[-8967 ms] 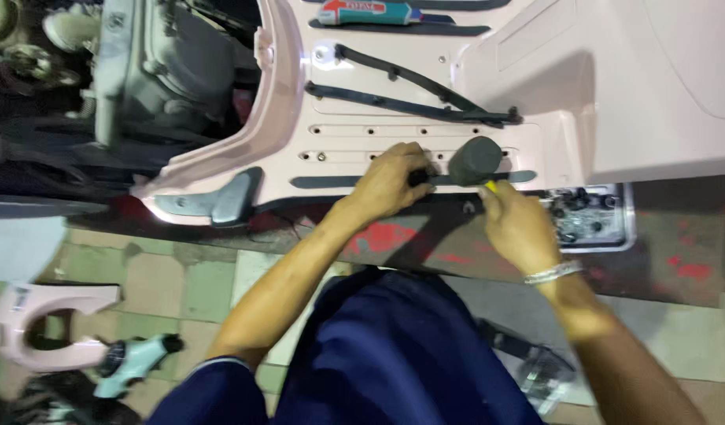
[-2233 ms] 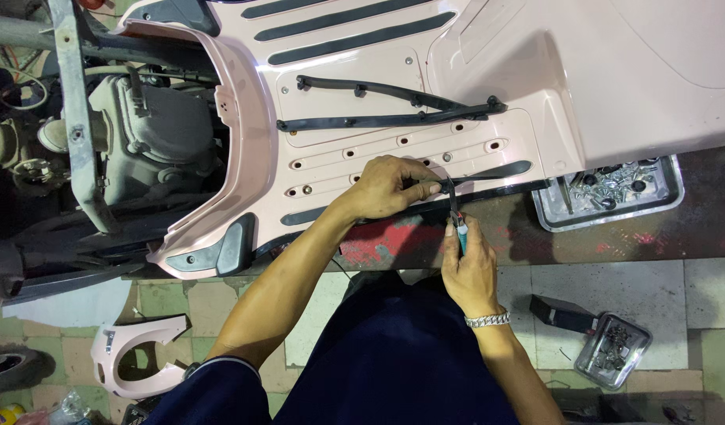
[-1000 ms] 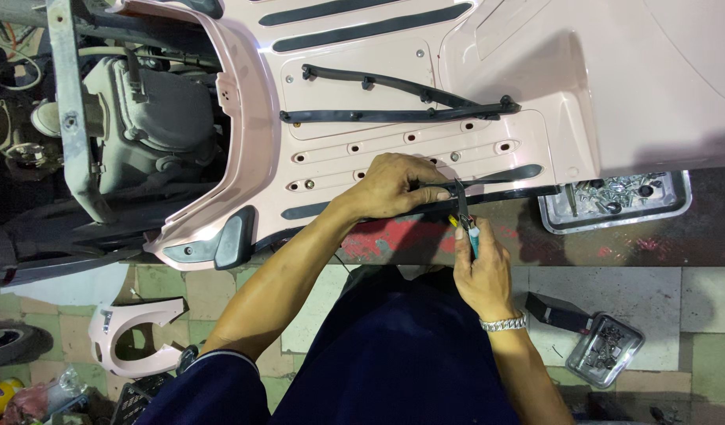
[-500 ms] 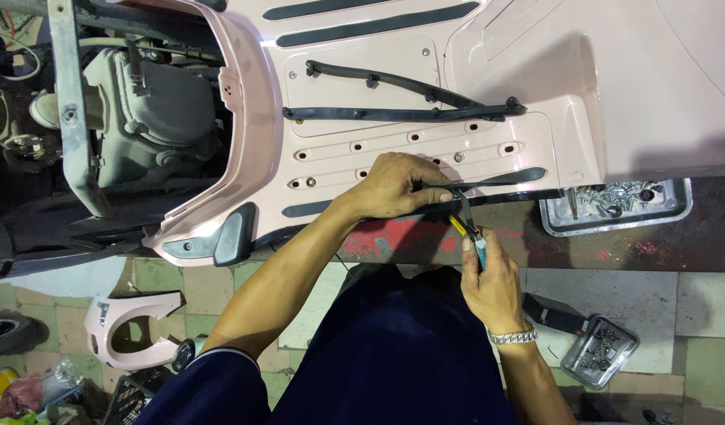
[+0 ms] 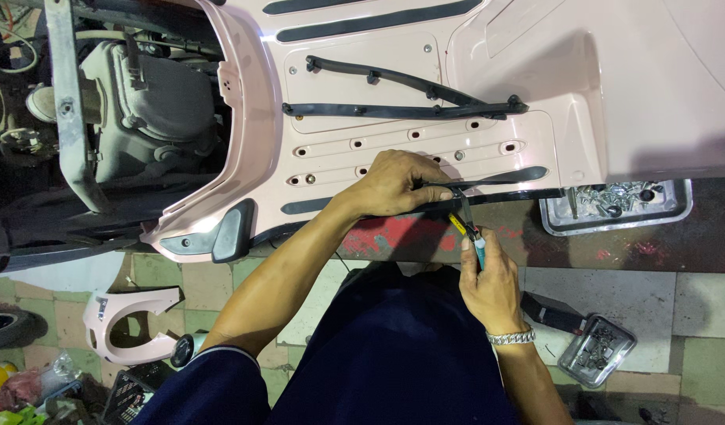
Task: The person installs rubber strips on the floorboard of a scooter using a mallet and adhesive, trims a strip with a utility knife, and uses a power drill to secure components underneath the body.
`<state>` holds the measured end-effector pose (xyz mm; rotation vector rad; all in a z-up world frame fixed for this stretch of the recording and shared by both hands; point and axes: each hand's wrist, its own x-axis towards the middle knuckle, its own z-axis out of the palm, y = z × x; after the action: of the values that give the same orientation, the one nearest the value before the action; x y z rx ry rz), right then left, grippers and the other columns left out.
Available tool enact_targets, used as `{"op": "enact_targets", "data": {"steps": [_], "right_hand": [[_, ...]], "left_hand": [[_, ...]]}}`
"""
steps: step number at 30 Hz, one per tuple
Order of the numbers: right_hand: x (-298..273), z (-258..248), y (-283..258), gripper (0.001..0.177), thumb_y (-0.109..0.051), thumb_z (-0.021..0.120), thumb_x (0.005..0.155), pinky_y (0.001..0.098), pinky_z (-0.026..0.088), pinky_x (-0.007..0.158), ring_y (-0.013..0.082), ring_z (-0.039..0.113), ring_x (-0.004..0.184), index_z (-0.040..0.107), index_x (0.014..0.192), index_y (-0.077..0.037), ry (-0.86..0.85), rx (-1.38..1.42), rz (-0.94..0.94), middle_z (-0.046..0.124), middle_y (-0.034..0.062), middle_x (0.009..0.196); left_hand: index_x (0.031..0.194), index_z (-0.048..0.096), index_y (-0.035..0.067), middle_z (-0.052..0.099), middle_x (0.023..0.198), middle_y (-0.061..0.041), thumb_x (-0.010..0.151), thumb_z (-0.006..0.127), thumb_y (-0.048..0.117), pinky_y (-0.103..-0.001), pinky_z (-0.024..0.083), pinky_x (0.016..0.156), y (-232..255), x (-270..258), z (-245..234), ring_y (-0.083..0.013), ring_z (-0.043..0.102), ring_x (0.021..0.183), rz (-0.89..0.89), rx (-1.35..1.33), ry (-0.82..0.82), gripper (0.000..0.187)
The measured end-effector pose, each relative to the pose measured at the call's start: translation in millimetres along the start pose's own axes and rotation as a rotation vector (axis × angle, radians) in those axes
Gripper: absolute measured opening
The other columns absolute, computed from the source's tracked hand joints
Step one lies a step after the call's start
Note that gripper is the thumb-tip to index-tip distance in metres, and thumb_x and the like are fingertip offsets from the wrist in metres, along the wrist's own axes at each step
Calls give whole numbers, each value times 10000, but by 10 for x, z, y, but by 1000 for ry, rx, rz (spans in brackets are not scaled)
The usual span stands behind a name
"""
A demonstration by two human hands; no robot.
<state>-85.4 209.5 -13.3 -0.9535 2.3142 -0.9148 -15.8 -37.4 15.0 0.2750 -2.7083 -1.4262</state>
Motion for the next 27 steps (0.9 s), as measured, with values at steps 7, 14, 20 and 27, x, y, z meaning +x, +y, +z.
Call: {"op": "enact_targets", "data": {"steps": [7, 14, 20, 27], "right_hand": [[4, -2, -13, 263, -248, 549, 1046, 477, 543, 624, 383, 720, 744, 576, 1159, -12, 25, 18, -47, 695, 200, 824], [42, 7, -42, 245, -226, 554, 1055, 514, 536, 645, 442, 706, 792, 562, 1162, -6, 50, 13, -89, 699, 236, 873], [105, -44, -68, 248, -237, 554, 1048, 510, 534, 628, 428, 712, 762, 554, 1150, -12, -15, -4, -42, 695, 223, 821], [178, -137, -29, 255, -219, 563, 1021, 510, 525, 612, 427, 704, 716, 545, 1152, -1, -96, -16, -39, 685, 224, 811]], "left_hand": [[991, 813, 188, 738, 813, -23, 900, 711, 453, -388, 465, 635, -11, -2, 7, -246, 680, 741, -5, 18, -21, 299], [1011, 818, 207, 736, 825, -27, 888, 729, 458, -396, 455, 627, -58, 0, 14, -248, 678, 742, 65, 8, -10, 293], [1029, 815, 210, 735, 829, -30, 894, 731, 446, -397, 451, 625, -65, 4, 13, -253, 678, 756, 75, 18, -1, 285], [1055, 808, 214, 763, 891, -19, 913, 727, 448, -389, 478, 657, -111, 22, 34, -245, 698, 828, 147, 23, -9, 286]]}}
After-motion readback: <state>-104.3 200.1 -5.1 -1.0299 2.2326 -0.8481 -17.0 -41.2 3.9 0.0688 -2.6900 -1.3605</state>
